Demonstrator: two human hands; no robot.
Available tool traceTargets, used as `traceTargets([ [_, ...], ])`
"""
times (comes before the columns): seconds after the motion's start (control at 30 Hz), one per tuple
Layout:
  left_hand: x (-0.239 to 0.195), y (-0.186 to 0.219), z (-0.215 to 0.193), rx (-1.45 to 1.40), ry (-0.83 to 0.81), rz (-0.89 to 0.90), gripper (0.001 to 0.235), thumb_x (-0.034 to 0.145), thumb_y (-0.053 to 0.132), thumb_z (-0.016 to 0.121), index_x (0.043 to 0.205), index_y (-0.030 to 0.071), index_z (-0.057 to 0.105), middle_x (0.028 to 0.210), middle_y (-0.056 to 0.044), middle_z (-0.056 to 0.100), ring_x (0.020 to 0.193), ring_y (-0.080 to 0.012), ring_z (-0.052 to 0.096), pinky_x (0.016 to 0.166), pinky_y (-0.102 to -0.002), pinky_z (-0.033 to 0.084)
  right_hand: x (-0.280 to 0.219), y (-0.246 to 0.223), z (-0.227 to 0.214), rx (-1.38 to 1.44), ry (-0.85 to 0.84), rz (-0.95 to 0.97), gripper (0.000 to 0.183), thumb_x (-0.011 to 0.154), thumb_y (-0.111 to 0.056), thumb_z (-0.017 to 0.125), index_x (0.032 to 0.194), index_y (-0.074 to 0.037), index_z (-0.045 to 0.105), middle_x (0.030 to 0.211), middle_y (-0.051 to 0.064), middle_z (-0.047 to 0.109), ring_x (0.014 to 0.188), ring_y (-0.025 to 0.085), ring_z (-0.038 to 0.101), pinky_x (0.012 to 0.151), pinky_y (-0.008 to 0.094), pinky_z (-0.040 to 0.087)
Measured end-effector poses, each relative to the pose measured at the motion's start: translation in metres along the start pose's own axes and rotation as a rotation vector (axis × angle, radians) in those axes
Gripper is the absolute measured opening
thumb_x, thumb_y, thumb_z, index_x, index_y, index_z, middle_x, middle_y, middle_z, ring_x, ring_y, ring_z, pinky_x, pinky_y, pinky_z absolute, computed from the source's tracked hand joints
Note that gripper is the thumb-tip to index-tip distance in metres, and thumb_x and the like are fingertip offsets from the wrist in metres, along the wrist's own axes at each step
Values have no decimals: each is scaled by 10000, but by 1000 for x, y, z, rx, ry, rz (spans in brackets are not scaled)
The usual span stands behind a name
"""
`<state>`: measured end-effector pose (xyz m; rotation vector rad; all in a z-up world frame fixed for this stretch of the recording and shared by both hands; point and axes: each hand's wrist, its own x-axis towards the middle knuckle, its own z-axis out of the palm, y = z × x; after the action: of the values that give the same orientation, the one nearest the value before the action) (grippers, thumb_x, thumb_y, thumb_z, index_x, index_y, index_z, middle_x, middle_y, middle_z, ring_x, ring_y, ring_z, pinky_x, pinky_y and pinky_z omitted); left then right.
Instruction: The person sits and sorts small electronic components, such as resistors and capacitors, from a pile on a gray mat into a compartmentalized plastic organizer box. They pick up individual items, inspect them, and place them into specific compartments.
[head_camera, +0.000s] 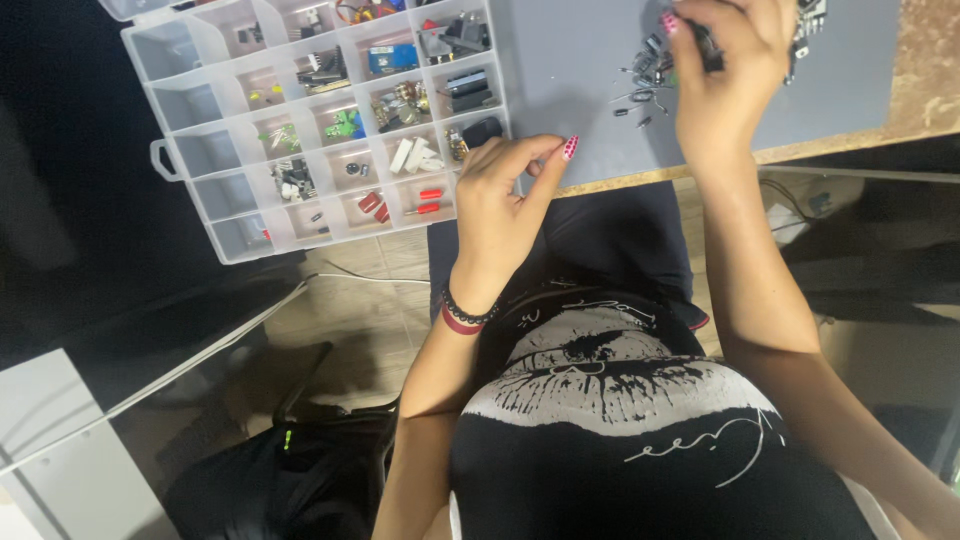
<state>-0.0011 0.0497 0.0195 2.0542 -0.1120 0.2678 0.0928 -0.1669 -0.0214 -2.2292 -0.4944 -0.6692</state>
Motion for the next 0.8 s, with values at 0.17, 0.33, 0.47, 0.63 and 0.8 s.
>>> traceTargets([
  [0.17, 4, 5, -9, -98, 24, -64, 114, 1027, 183, 644, 1110, 129, 701, 916, 8, 711, 781, -141, 586, 828, -291, 487, 9, -44, -11, 193, 23, 43, 38, 1081, 130, 800, 1070, 113, 768, 1083, 210, 679, 1051, 323, 553, 794, 399, 497],
  [0.33, 10, -1, -6, -491, -102, -209, 326, 1099, 279, 583, 1418, 211, 580, 1335, -61, 724, 1172, -146, 747, 1115, -271, 566, 10, -88, -7, 409, -56, 30, 70, 1041, 118, 778, 1049, 113, 709, 1116, 231, 652, 1098, 366, 611, 1010, 467, 498],
  [0.47, 8, -31, 29, -984, -39, -300, 323, 1099, 118, 597, 1412, 37, 598, 1435, -112, 643, 1330, -193, 635, 1188, -365, 573, 5, -100, 13, 418, -52, 6, 82, 1043, 15, 743, 1033, 94, 721, 1095, 208, 679, 1045, 352, 621, 988, 453, 448],
  [0.63, 7, -37, 23, -1165, -48, -448, 308, 1031, 219, 688, 1273, 29, 708, 1298, -152, 717, 1164, -209, 710, 1029, -401, 625, 2, -111, 19, 334, -6, -24, 83, 1027, 1, 734, 976, 66, 731, 1093, 188, 644, 1029, 335, 562, 957, 450, 400],
  [0.8, 9, -27, -3, -1167, -140, -442, 258, 1008, 226, 712, 1197, 55, 750, 1159, -109, 769, 1066, -185, 741, 990, -388, 639, -6, -109, 22, 323, 50, -61, 88, 968, 11, 822, 931, 55, 755, 1027, 176, 640, 972, 346, 585, 916, 462, 440],
])
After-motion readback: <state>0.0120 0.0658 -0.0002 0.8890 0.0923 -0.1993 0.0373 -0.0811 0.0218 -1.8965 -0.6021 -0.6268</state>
